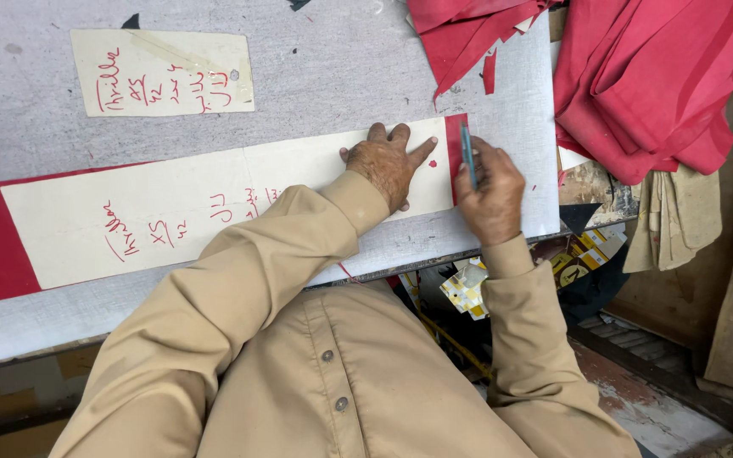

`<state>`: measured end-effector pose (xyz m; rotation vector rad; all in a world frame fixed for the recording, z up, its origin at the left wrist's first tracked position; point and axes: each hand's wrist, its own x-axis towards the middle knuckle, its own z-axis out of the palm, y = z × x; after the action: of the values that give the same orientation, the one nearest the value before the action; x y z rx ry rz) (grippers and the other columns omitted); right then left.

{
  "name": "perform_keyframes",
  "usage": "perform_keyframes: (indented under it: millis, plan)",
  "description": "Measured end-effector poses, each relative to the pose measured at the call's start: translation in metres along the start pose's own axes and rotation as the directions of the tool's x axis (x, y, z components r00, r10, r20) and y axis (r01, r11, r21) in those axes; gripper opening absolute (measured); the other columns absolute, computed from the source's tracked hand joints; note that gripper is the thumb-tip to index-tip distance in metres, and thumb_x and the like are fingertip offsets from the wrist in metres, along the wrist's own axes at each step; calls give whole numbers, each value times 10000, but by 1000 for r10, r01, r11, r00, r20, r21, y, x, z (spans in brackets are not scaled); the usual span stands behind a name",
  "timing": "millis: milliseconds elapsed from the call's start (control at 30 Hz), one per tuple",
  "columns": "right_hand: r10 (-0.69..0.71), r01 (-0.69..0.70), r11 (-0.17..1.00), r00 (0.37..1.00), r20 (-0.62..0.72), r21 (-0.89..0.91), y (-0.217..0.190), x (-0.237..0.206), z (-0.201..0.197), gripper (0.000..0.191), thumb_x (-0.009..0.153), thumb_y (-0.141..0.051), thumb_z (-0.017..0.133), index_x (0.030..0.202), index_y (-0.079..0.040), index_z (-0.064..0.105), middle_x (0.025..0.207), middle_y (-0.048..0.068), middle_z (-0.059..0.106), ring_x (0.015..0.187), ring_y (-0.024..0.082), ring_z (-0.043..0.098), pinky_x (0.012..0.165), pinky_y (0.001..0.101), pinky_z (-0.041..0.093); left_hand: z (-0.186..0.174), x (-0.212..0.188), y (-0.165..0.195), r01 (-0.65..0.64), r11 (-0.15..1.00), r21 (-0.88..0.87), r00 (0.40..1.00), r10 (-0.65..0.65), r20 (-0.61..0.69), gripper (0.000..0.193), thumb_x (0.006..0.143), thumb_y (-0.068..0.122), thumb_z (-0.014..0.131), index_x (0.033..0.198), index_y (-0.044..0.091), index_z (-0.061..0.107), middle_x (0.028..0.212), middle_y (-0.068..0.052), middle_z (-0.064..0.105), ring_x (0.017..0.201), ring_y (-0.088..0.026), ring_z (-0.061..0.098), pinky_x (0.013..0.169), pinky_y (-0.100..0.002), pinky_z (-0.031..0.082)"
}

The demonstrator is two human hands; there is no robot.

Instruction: The person lays red leather pieces on the work table, places paper pattern templates on top, and traces around them with a marker. They then cut the leather along the marked lines with scissors and arrange the cut pieces on the table.

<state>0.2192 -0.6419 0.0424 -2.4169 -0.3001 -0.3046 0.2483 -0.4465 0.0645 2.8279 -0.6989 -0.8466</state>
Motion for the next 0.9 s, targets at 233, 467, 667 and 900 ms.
perform_keyframes:
  millis: [233,467,667,900]
  plan:
    - [-30,27,995,999,-31,-98,1,5,23,416,889,-5,768,1301,-15,713,830,147,632,682,260,648,633,387,543,1,9,9,43,999,-12,999,-44,-4,1135,737,607,833,1614,351,160,1479,-165,350,1280,-415,420,737,-663,602]
    - [56,-55,992,998,3,-117,-1,12,25,357,873,11,757,1229,-16,758,771,140,654,615,234,652,572,375,539,-4,12,13,72,997,-15,997,-71,28,1160,728,656,821,1613,362,131,1474,-171,344,1324,-430,390,774,-690,580]
    - [27,-24,991,999,23,-129,0,21,23,293,849,12,755,1141,-2,770,888,204,722,706,288,722,647,385,585,-12,13,14,81,996,-42,995,-78,70,1183,721,650,836,1623,377,119,1456,-161,371,1329,-415,408,791,-697,574]
    - [65,-54,989,995,73,-137,3,16,24,238,857,25,741,1095,43,757,910,234,731,730,313,735,667,392,590,-17,16,15,98,995,-14,992,-97,82,1215,703,667,838,1626,400,93,1448,-172,389,1321,-433,427,736,-658,608]
